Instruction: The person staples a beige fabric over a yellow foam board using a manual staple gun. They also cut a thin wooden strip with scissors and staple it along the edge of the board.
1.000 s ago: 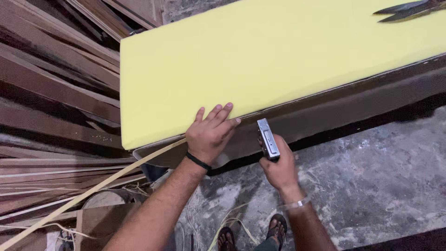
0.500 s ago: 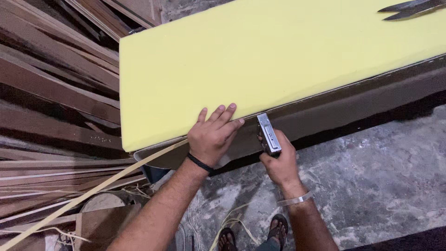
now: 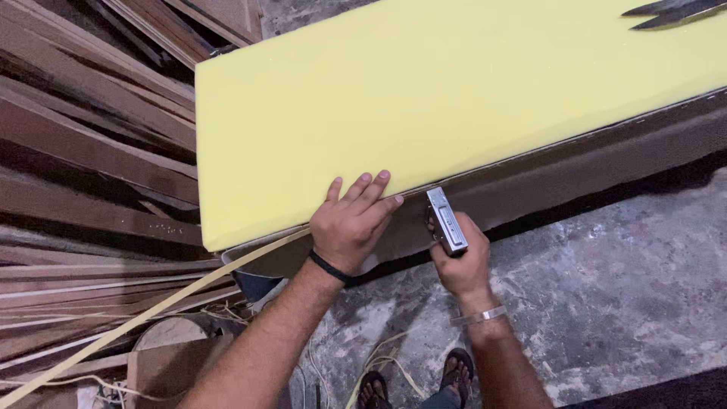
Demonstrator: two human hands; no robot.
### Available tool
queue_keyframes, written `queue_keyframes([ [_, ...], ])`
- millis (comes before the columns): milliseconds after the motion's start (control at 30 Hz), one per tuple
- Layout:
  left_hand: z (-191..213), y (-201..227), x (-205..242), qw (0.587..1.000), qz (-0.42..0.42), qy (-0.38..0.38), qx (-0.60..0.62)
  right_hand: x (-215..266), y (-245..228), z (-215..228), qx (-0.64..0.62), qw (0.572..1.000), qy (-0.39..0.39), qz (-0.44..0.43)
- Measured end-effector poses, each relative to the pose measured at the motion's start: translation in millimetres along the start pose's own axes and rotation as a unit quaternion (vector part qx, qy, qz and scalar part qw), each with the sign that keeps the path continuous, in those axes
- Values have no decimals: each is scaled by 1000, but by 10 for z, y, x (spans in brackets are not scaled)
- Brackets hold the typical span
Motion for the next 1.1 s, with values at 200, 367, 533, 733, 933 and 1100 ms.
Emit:
queue_keyframes([
  [200,6,5,16,1000,2,0,0,47,112,-38,-63,997,-13,-37],
  [367,-18,23,12,1000,9,8,-2,95,265,-154,-160,983,37,-87],
  [533,10,18,14,1000,9,3,2,61,237,-101,-9,997,38,-73],
  [733,13,6,13,1000,2,-3,2,176,-90,-22,18,999,-41,-23],
  [933,3,-25,18,1000,3,-11,15,103,-187,-132,28,999,-30,-23],
  [1100,-29,-41,37,1000,-8,-24,16,46,-177,-111,12,999,-31,10],
])
Point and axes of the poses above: each hand's wrist, its own x-axis away from the middle knuckle, its own z-axis out of the back of the hand, y = z × x, the point moved 3 cm from there along -x, towards the middle knuckle, and after that the axes turned 6 degrees about -x, right-handed, at the moved point
